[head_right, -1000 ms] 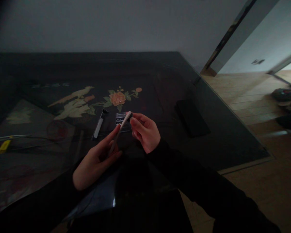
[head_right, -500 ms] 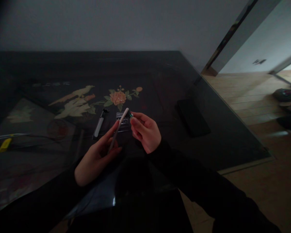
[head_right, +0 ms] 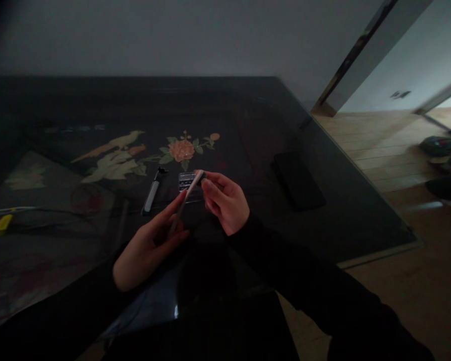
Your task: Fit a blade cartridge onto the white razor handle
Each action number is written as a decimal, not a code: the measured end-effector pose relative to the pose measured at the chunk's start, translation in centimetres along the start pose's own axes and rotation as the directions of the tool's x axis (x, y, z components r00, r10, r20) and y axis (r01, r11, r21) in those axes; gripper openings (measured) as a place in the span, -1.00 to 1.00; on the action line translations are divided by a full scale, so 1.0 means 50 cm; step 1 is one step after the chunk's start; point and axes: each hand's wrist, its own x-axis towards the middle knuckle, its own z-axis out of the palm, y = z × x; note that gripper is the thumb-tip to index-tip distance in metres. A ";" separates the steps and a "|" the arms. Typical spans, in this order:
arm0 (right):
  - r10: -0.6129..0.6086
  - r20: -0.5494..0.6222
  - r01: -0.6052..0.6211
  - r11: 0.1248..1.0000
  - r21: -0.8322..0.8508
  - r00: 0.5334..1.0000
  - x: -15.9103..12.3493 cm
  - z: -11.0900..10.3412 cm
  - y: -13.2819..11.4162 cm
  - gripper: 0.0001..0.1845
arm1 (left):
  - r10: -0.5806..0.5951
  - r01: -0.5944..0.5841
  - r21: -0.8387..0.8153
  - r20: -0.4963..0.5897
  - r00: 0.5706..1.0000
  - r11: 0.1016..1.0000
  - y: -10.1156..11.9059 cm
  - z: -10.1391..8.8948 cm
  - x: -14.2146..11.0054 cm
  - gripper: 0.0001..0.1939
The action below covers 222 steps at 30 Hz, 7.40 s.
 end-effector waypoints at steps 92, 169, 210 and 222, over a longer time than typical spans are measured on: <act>0.011 0.038 -0.010 1.000 -0.026 0.999 -0.004 0.005 -0.004 -0.57 | -0.007 0.006 -0.074 -0.011 1.000 0.997 0.003 -0.005 0.005 -0.33; -0.011 -0.019 0.011 1.000 -0.029 1.000 -0.006 0.006 -0.004 -0.53 | 0.056 -0.054 -0.039 0.050 0.997 0.998 0.001 -0.004 -0.001 -0.33; -0.018 0.063 0.020 0.999 -0.036 0.998 -0.007 0.006 -0.009 -0.57 | 0.038 -0.038 0.002 -0.029 0.999 0.999 -0.003 -0.013 0.009 -0.32; -0.009 0.044 0.011 1.000 -0.029 0.999 -0.008 0.006 -0.008 -0.58 | 0.031 -0.031 -0.003 -0.025 0.999 1.000 -0.002 -0.009 0.008 -0.33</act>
